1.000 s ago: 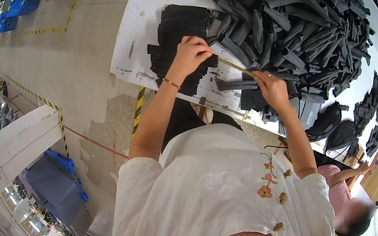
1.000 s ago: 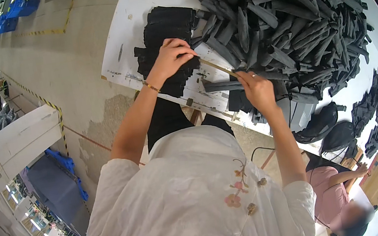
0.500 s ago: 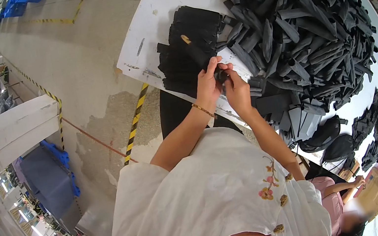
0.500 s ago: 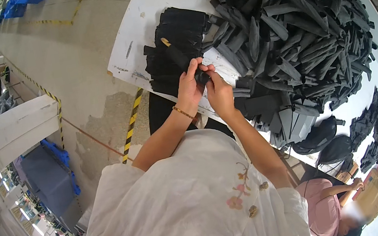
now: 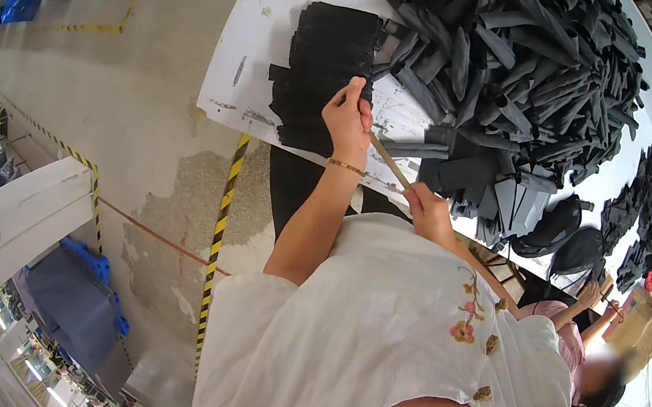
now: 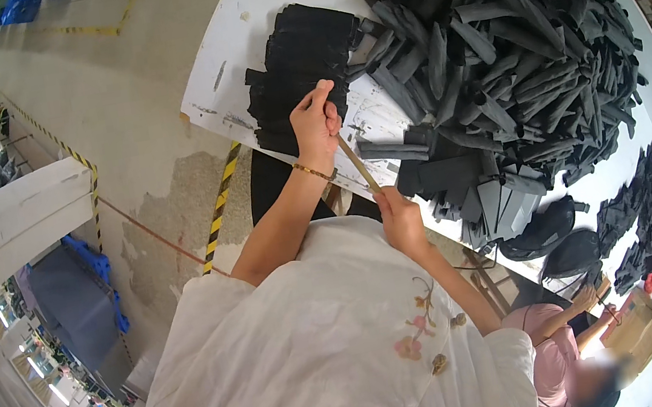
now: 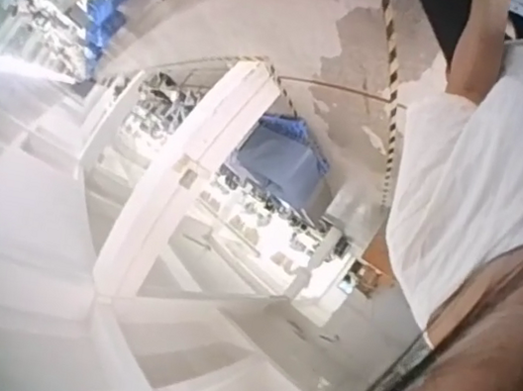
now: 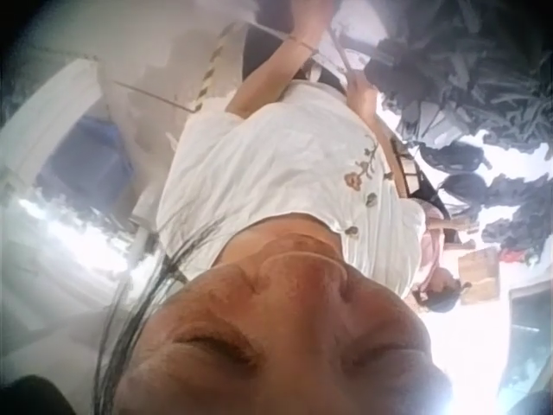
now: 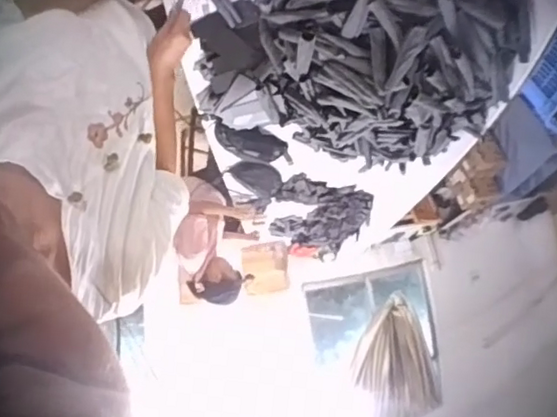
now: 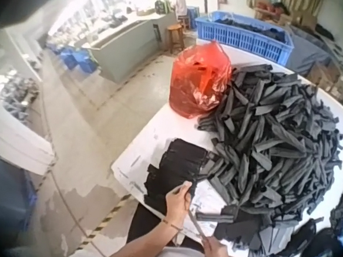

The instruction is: Assembling black foam or rubber parts using a wooden stick as a tool.

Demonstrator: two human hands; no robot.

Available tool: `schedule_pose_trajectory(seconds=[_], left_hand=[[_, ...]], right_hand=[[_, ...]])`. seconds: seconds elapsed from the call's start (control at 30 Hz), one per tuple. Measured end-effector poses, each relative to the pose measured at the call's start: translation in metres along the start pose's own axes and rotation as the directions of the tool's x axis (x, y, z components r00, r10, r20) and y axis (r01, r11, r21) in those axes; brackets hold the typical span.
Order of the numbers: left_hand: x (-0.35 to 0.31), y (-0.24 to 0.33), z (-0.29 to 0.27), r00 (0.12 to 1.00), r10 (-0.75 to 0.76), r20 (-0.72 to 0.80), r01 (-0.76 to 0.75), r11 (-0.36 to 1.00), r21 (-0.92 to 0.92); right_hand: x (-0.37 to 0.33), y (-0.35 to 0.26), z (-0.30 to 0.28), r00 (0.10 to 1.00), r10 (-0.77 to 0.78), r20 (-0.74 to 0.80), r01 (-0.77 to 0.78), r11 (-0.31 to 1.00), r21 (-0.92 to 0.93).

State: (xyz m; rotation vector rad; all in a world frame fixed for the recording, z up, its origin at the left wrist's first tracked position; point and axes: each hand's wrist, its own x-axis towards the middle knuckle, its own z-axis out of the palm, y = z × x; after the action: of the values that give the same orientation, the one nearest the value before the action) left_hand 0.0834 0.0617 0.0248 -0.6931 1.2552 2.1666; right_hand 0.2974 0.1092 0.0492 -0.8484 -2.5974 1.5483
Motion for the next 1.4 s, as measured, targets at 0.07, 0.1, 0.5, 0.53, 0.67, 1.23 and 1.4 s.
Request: schedule_pose_trajectory(seconds=[0.07, 0.1, 0.5, 0.53, 0.67, 1.23, 1.4], left_hand=[[0.003, -0.004, -0.005, 0.998, -0.031, 0.049, 0.029, 0.999, 0.045], [0.001, 0.002, 0.000, 0.992, -0.041, 0.118, 0.039, 0.999, 0.019], [0.018, 0.006, -0.023, 0.998, 0.020, 0.051, -0.021, 1.000, 0.019], [0.034, 0.018, -0.033, 0.997, 0.077, -0.008, -0.078, 0.996, -0.048], [0.059, 0.096, -0.031, 0.962, 0.210, 0.176, -0.189, 0.973, -0.130], [0.083, 0.082, 0.025, 0.928, -0.019, 0.373, 0.134, 0.949, -0.286], [0.053, 0.041, 0.028, 0.924, -0.237, 0.301, 0.331, 0.889, -0.317]], right_hand=[[-0.003, -0.001, -0.002, 0.997, -0.050, -0.063, 0.049, 0.998, -0.026], [0.000, -0.002, -0.005, 0.998, 0.029, -0.058, -0.027, 0.999, 0.035], [-0.023, 0.007, 0.003, 0.984, 0.147, 0.100, -0.158, 0.982, 0.106], [-0.041, 0.019, -0.005, 0.984, 0.147, 0.103, -0.157, 0.982, 0.104], [-0.059, 0.015, -0.049, 0.934, 0.155, 0.320, -0.243, 0.936, 0.255], [-0.096, 0.066, -0.037, 0.990, -0.070, 0.124, 0.060, 0.995, 0.086], [-0.002, -0.006, -0.046, 0.980, 0.107, -0.168, -0.055, 0.957, 0.285]])
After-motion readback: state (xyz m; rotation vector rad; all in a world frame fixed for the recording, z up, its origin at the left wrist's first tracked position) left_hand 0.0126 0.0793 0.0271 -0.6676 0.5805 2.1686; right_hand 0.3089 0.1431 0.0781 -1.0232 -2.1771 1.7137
